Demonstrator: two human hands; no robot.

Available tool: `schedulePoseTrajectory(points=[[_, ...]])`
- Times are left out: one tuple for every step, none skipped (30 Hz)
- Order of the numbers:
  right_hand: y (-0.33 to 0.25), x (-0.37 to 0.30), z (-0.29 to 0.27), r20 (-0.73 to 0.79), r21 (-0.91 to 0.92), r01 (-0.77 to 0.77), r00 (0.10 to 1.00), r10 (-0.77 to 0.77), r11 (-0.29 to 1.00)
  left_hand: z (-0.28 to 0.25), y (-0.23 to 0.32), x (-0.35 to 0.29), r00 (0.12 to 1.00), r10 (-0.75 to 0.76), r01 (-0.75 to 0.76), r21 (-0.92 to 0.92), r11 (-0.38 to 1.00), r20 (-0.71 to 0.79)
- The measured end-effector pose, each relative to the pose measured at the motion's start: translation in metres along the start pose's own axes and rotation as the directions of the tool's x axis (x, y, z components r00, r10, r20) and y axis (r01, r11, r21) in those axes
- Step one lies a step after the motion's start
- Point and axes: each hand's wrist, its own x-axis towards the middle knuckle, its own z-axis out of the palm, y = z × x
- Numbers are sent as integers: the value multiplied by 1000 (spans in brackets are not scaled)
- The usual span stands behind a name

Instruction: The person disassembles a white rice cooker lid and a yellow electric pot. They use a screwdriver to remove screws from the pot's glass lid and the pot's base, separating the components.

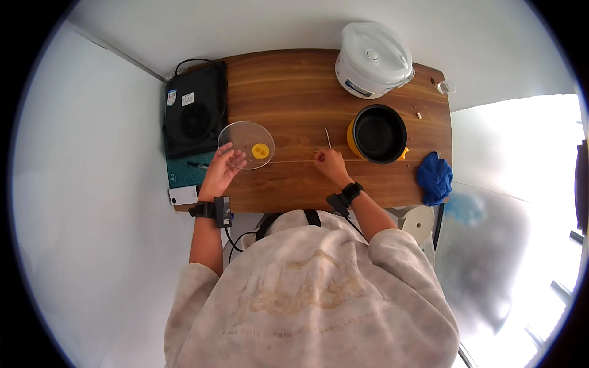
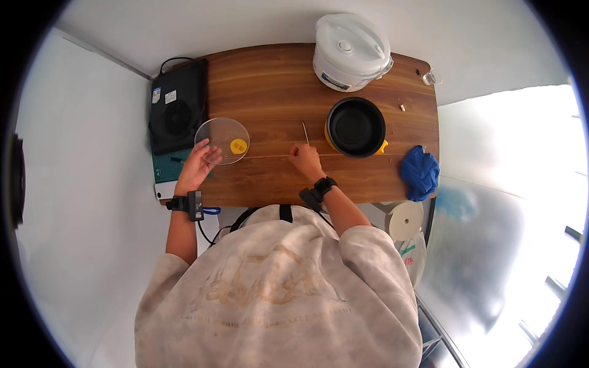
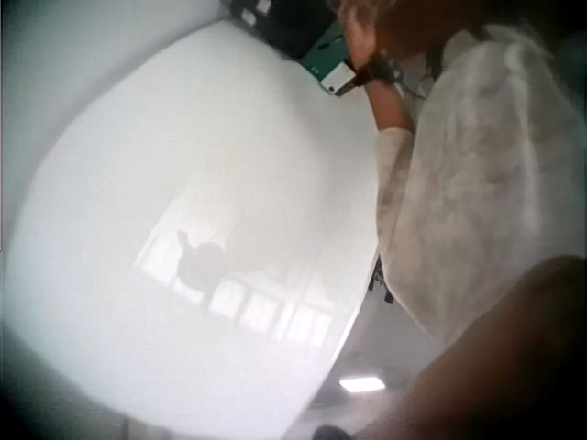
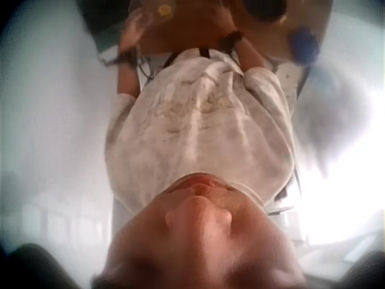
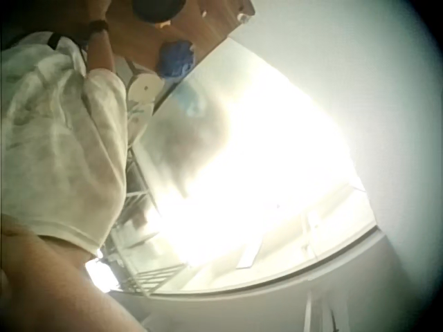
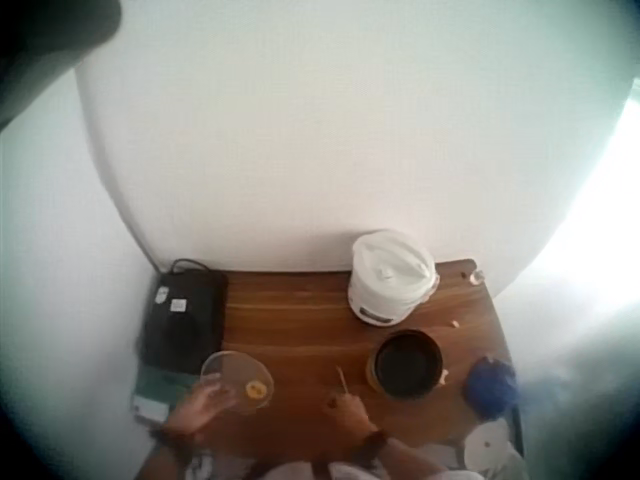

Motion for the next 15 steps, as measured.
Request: schedulePoseTrajectory(points=[[3, 3, 2, -32, 8, -10, 999, 10, 1000, 6, 1, 1, 1000, -8, 8, 3, 1000, -17], [7, 5, 4, -64, 16, -21, 998, 22, 1000, 12, 2, 5, 999, -17, 17, 5, 1000, -34], [10, 7, 6, -96, 25, -32, 995, 34, 999, 19, 4, 9, 998, -27, 27, 8, 1000, -52], [11, 10, 7, -79, 17, -26, 996, 27, 1000, 22, 4, 15, 997, -28, 29, 13, 999, -68], [14, 12, 5, -61, 1, -22, 998, 22, 1000, 26, 1, 21, 996, -34, 35, 10, 999, -82], [16, 12, 3, -44, -15, -17, 999, 16, 1000, 29, -2, 25, 995, -39, 40, 8, 999, -96], [18, 15, 3, -28, -44, -18, 999, 17, 999, 37, -2, 30, 993, -48, 48, 0, 999, -109], [18, 18, 5, -12, -73, -19, 1000, 18, 997, 45, -3, 35, 991, -57, 56, -9, 998, -120], [19, 20, 5, 3, -101, -19, 1000, 20, 995, 53, -3, 40, 989, -65, 64, -16, 998, -132], [20, 25, 6, 18, -106, -13, 1000, 15, 994, 59, -5, 45, 990, -55, 53, -24, 998, -130], [20, 27, 7, 34, -109, -10, 999, 13, 994, 62, -8, 52, 990, -48, 44, -29, 999, -130], [20, 30, 8, 49, -111, -7, 999, 13, 994, 64, -10, 56, 991, -41, 37, -33, 999, -128], [23, 33, 12, 43, -111, 17, 999, -12, 994, 63, -13, 64, 988, -56, 51, -38, 998, -144], [27, 36, 16, 35, -113, 39, 999, -36, 993, 63, -17, 71, 985, -73, 66, -44, 997, -156], [30, 39, 19, 26, -115, 61, 998, -58, 991, 63, -21, 77, 982, -90, 82, -50, 995, -168]])
